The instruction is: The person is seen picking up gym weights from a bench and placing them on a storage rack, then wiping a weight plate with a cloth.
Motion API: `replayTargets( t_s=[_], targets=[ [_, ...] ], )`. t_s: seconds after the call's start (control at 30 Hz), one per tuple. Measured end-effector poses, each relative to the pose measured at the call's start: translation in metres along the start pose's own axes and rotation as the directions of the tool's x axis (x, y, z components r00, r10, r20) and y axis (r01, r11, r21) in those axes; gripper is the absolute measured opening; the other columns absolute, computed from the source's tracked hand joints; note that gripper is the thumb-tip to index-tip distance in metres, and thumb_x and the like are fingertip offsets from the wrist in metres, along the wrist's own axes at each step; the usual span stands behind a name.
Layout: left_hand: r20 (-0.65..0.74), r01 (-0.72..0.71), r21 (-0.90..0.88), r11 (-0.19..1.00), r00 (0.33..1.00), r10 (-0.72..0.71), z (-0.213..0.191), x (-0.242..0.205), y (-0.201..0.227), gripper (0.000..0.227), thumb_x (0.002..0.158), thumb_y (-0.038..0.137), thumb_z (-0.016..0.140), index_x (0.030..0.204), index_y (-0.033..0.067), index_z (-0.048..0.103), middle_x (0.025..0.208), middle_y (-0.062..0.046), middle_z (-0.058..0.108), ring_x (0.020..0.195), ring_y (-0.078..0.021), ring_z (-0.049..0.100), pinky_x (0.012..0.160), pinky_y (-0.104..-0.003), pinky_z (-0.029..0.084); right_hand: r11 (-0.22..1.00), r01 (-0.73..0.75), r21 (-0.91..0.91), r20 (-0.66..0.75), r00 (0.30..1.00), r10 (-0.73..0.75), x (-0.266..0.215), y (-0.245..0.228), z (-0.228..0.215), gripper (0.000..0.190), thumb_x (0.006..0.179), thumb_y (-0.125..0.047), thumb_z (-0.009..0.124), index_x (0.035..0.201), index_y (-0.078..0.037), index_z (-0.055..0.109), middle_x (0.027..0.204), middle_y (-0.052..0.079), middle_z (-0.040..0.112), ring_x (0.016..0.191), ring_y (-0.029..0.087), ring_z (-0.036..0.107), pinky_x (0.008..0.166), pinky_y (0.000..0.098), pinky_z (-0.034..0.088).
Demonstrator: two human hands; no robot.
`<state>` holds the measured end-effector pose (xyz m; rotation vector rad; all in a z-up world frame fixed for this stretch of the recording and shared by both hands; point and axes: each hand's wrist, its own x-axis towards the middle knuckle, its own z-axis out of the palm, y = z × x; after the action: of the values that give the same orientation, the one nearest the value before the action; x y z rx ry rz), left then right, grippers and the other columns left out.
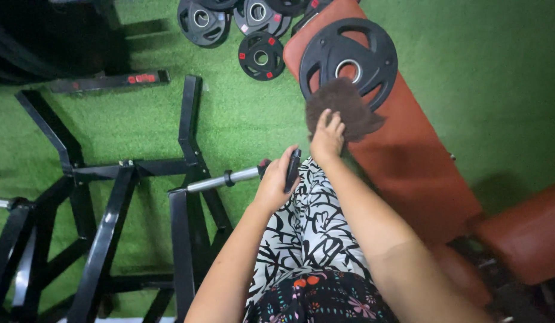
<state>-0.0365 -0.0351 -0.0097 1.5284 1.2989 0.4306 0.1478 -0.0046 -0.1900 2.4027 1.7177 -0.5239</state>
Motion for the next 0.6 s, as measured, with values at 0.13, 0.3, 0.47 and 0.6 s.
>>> replayTargets(
  t_s=[0.13,0.3,0.47,0.6],
  targets=[
    [0.043,0.068,0.025,0.997,0.997,-0.069,-0.009,-0.016,-0.014,0.080,0.081,0.009,0.075,0.152,0.0125,0.037,0.104,-0.020,0.065,0.102,-0.0402,0.061,0.093,-0.047,0.047,0.889,0.190,0.417,-0.017,0.979,-0.202,0.013,-0.005,-0.027,0.069,0.079,-0.004,0.067,0.147,-0.008,0.052,0.132,0.025,0.045,0.124,0.043,0.048,0.109,0.0449,0.043],
    [0.021,0.026,0.054,0.998,0.999,-0.027,-0.026,-0.027,-0.014,0.080,0.083,0.009,0.075,0.153,0.0129,0.036,0.104,-0.020,0.064,0.101,-0.0425,0.060,0.092,-0.048,0.047,0.836,0.418,0.356,-0.443,0.863,-0.243,0.061,-0.026,-0.086,0.085,0.083,0.000,0.071,0.162,-0.006,0.041,0.153,0.029,0.031,0.141,0.049,0.037,0.121,0.0513,0.033],
    [0.008,-0.018,0.053,0.998,1.000,0.018,-0.027,-0.035,-0.025,0.081,0.081,0.008,0.075,0.152,0.0124,0.036,0.104,-0.020,0.065,0.103,-0.0428,0.061,0.102,-0.050,0.044,0.939,0.300,0.170,-0.056,0.954,-0.295,0.081,-0.038,-0.065,0.094,0.072,-0.003,0.072,0.159,-0.009,0.037,0.165,0.020,0.020,0.139,0.047,0.032,0.104,0.0513,0.040],
    [-0.029,-0.026,0.053,0.998,0.999,0.027,-0.019,-0.044,-0.033,0.081,0.082,0.007,0.075,0.153,0.0123,0.036,0.103,-0.019,0.064,0.104,-0.0422,0.062,0.109,-0.051,0.043,0.928,0.361,-0.091,-0.038,0.930,-0.366,0.085,-0.034,-0.041,0.064,0.081,-0.011,0.068,0.144,-0.015,0.059,0.162,0.011,0.031,0.132,0.040,0.036,0.096,0.0543,0.042]
  ],
)
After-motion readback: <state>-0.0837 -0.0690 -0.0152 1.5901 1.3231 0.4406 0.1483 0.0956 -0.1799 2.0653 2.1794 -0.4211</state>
